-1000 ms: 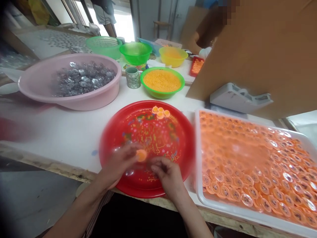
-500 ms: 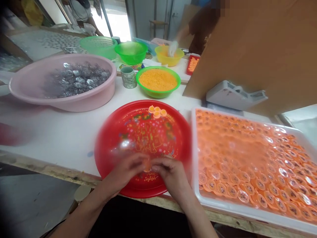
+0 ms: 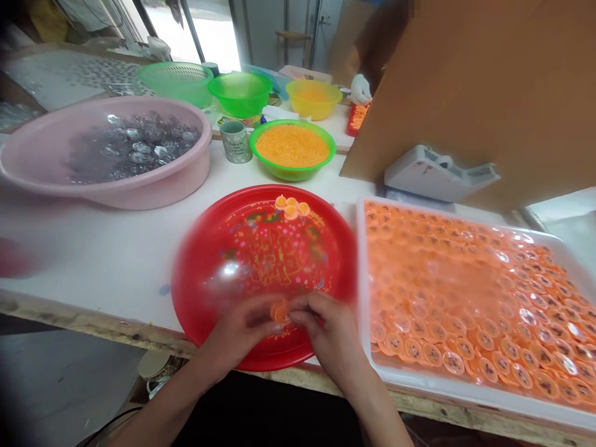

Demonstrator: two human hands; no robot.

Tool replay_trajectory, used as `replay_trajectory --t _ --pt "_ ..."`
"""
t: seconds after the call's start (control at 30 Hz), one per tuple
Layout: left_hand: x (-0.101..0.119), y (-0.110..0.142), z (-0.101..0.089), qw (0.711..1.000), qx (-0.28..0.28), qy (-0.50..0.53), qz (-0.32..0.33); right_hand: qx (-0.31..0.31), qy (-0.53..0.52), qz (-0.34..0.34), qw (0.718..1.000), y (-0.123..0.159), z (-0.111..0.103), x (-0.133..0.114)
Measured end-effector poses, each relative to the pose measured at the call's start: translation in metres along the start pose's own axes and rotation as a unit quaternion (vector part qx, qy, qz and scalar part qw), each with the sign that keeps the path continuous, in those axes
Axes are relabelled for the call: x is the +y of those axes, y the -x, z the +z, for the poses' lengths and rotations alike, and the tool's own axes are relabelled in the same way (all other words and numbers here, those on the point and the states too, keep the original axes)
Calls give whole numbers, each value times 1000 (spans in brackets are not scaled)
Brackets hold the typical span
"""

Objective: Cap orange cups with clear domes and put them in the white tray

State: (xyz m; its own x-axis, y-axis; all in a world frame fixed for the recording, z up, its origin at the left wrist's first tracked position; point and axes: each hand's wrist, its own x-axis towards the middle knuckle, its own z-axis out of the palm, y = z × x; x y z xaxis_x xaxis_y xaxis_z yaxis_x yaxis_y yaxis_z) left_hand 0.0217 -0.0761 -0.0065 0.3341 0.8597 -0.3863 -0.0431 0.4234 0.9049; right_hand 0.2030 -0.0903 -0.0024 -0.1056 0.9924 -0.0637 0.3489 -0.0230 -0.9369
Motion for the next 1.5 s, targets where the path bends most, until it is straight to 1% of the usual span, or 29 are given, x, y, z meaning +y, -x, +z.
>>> replay_trajectory --t 0.1,0.23,0.33,0.4,0.47,0.53,0.6,0.67,0.7,0.77,0.83,0.9,1.0,1.07,1.2,1.33,1.5 --pt "3 0 0 1000 -10 2 -10 -22 -20 25 999 -2 -3 3" --pt "5 0 -1 999 -12 16 -29 -11 -29 30 999 -3 1 5" --pt "6 0 -1 998 -28 33 -38 -11 -50 28 998 -3 4 7" --pt "7 1 0 998 -39 28 -41 -9 -60 32 998 -2 5 8" --pt "9 1 1 999 -40 5 -37 11 -45 32 998 -1 8 9" --pt "10 2 3 999 -38 -19 -17 44 -1 2 999 1 12 10" --pt "11 2 4 998 -47 -28 6 70 50 -56 995 4 18 10" --pt "11 3 4 998 -64 -20 15 90 81 -112 986 7 24 9" --pt "10 3 4 998 -61 -13 15 101 88 -131 982 8 27 8" --pt "7 3 5 1000 -27 -6 15 130 91 -142 977 10 32 8" --pt "3 4 6 999 23 -17 35 151 76 -121 978 12 34 8" --pt "-1 5 8 995 50 -39 72 159 55 -89 982 14 34 7" --pt "-2 8 10 989 60 -50 125 167 31 -74 983 16 31 4" --pt "0 10 10 988 55 -43 139 180 20 -81 980 17 30 0" --pt "5 10 9 990 43 -22 131 194 3 -93 977 18 29 -5" --pt "5 11 10 993 39 15 115 183 -15 -85 979 18 28 -5" --pt "-1 13 15 993 60 40 97 179 -26 -63 981 17 29 -1"
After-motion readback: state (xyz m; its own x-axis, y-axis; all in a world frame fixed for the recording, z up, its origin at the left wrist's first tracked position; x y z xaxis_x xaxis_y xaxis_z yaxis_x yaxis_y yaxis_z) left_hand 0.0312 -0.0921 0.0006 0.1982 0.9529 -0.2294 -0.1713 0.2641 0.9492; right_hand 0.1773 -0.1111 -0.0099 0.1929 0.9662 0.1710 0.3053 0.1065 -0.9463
